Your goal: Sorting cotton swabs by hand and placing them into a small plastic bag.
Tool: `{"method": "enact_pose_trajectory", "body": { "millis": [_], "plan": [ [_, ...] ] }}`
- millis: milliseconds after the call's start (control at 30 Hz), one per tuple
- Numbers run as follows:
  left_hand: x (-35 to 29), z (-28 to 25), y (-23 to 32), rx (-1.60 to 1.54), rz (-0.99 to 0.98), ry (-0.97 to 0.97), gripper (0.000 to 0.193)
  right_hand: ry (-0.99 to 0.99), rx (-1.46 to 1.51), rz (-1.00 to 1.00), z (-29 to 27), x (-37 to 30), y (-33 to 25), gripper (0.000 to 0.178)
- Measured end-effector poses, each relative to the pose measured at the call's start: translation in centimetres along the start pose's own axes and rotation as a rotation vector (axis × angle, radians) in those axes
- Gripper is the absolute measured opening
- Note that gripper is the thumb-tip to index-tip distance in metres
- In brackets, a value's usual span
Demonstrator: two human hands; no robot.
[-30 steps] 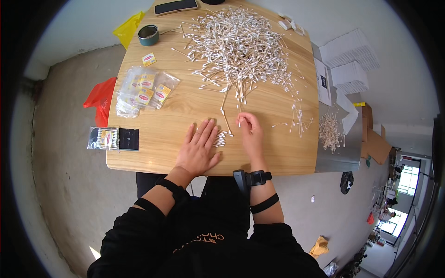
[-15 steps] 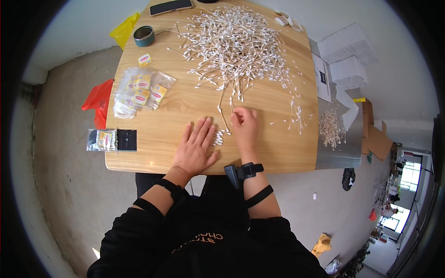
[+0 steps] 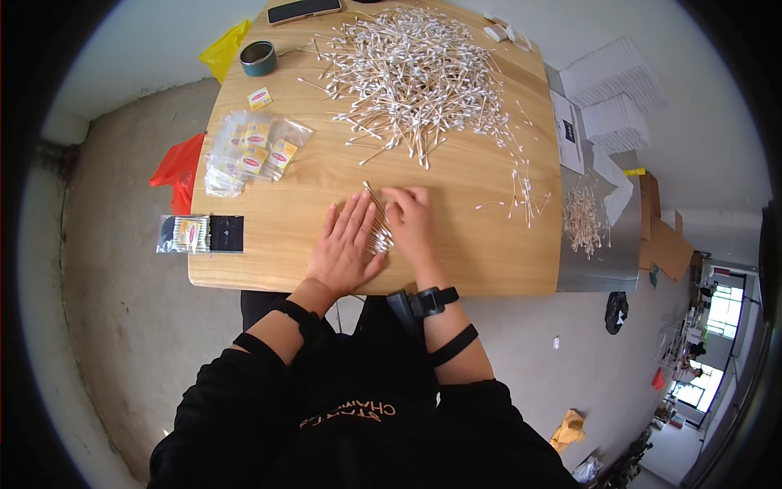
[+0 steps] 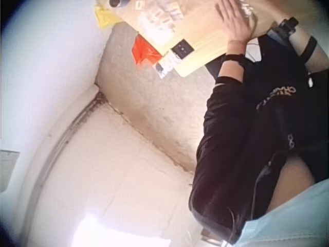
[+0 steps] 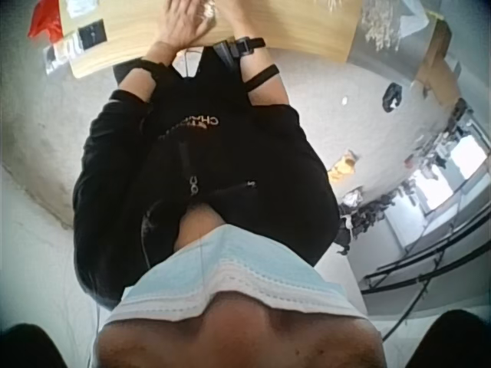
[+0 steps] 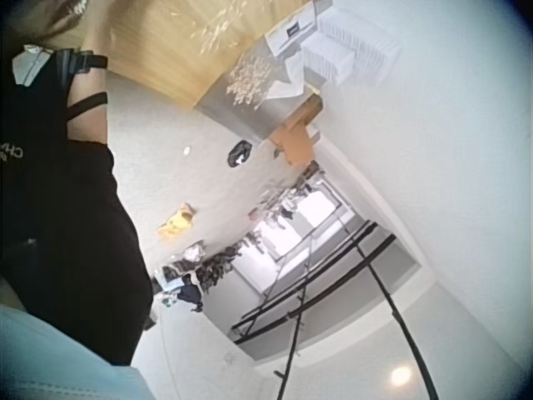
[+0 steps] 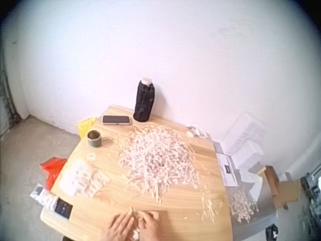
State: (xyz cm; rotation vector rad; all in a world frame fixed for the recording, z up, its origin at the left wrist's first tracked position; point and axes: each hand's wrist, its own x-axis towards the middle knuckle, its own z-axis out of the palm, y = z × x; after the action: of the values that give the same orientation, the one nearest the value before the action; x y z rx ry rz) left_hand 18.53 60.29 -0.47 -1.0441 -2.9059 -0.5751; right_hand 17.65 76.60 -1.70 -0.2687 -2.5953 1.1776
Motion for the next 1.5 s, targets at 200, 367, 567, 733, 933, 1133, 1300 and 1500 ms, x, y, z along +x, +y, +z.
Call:
{"method": "enact_pose_trajectory", "body": {
  "millis": [200, 367, 567, 733, 933, 1133, 1300, 1500],
  "plan": [
    [-0.1, -0.4, -0.2, -0.046, 0.053, 0.013, 0.095, -0.062, 0.147, -0.130, -1.0, -0.3, 1.2, 0.017],
    [1.2, -1.1, -1.0, 0.060, 0.197, -0.100, 0.103, 0.163, 0.440, 0.345, -2.7, -2.9, 1.8, 0.016],
    [3.1, 0.3, -0.7, 0.141, 0.139, -0.149, 0.112, 0.223, 0.364, 0.333, -2.3, -4.9, 0.8, 0.020],
    [2.3, 0.7, -0.3, 0.117, 0.053, -0.098, 0.111, 0.272, 0.384, 0.313, -1.7, -5.3, 0.2, 0.023],
    [-2.0, -0.5, 0.3, 0.088, 0.071, -0.138, 0.107, 0.275, 0.368, 0.272, -1.4, -5.8, 1.1, 0.030],
    [-0.8, -0.7, 0.4, 0.092, 0.057, -0.097, 0.108, 0.310, 0.457, 0.284, -1.4, -5.7, 0.0, 0.027],
    [1.1, 0.4, -0.3, 0.103, -0.010, -0.101, 0.109, 0.282, 0.377, 0.231, -1.4, -6.0, 0.5, 0.027],
    [-1.5, -0.2, 0.4, 0.139, 0.011, -0.162, 0.111, 0.283, 0.327, 0.191, -1.5, -6.1, 1.3, 0.030]
  ]
}}
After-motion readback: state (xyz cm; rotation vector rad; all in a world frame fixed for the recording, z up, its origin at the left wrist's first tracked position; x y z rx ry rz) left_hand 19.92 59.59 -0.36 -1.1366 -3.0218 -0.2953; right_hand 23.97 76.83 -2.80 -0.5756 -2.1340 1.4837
